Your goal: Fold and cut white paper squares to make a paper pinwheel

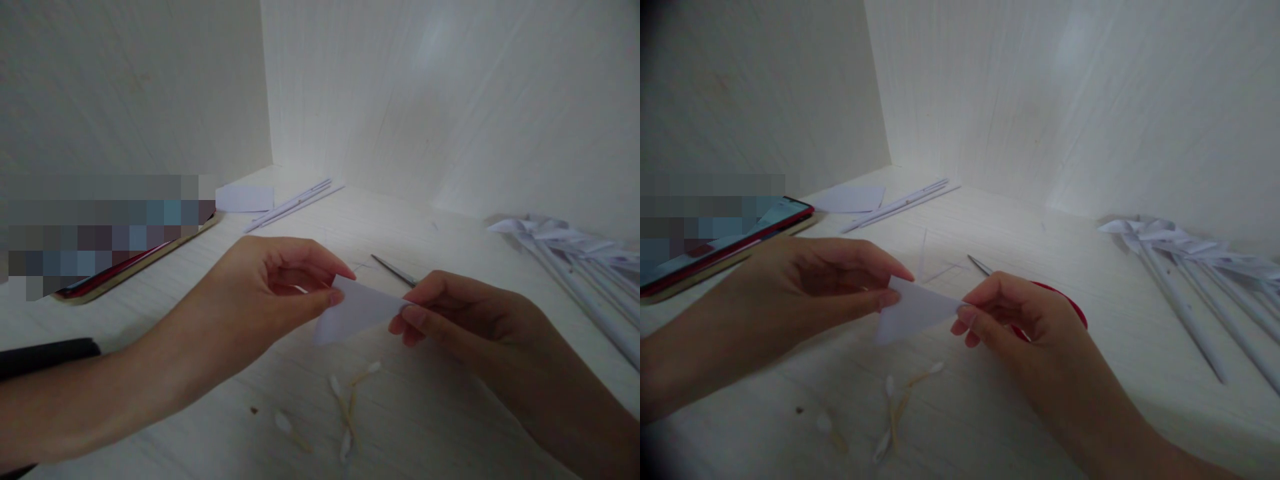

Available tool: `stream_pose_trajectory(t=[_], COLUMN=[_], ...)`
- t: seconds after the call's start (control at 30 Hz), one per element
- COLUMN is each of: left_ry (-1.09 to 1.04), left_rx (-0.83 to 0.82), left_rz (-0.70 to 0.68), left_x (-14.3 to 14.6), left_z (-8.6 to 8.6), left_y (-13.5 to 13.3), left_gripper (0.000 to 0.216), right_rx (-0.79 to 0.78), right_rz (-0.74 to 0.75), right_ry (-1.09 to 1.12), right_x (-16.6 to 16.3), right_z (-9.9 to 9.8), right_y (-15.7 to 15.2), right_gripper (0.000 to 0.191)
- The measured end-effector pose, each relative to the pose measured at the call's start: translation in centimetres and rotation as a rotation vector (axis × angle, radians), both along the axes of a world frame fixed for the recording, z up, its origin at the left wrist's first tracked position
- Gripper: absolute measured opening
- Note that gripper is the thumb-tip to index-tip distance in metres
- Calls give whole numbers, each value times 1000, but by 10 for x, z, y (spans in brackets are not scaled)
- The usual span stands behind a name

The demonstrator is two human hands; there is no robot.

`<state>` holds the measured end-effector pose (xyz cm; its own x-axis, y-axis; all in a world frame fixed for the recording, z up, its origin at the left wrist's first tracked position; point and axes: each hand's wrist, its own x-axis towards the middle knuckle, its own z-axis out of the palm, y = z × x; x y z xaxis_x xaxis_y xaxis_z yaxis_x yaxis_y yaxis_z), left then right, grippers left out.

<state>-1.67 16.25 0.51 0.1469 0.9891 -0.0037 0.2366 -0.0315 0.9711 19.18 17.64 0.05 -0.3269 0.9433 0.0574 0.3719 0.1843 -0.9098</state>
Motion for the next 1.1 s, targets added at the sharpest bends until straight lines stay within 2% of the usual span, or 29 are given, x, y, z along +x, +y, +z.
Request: stream_pose_trajectory(t=[0.33,0.63,0.8,0.93,1.1], left_ry=[-50,7,56,105,192], left_rx=[-122,-71,-80,-90,-39], left_rz=[-21,-17,3,-8,-48], left_x=[0,-2,-4,-4,-1], left_z=[1,1,0,0,0], left_y=[8,7,8,6,2], left_gripper=[3,6,11,12,10], right_rx=[-155,-222,-186,-152,-69], right_rz=[13,72,115,135,134], right_ry=[41,-17,-63,-84,-90], right_x=[0,1,2,0,-2], right_z=[-7,-10,-10,-9,-12], right_y=[-5,-2,-1,0,0], right_gripper=[19,14,10,14,12])
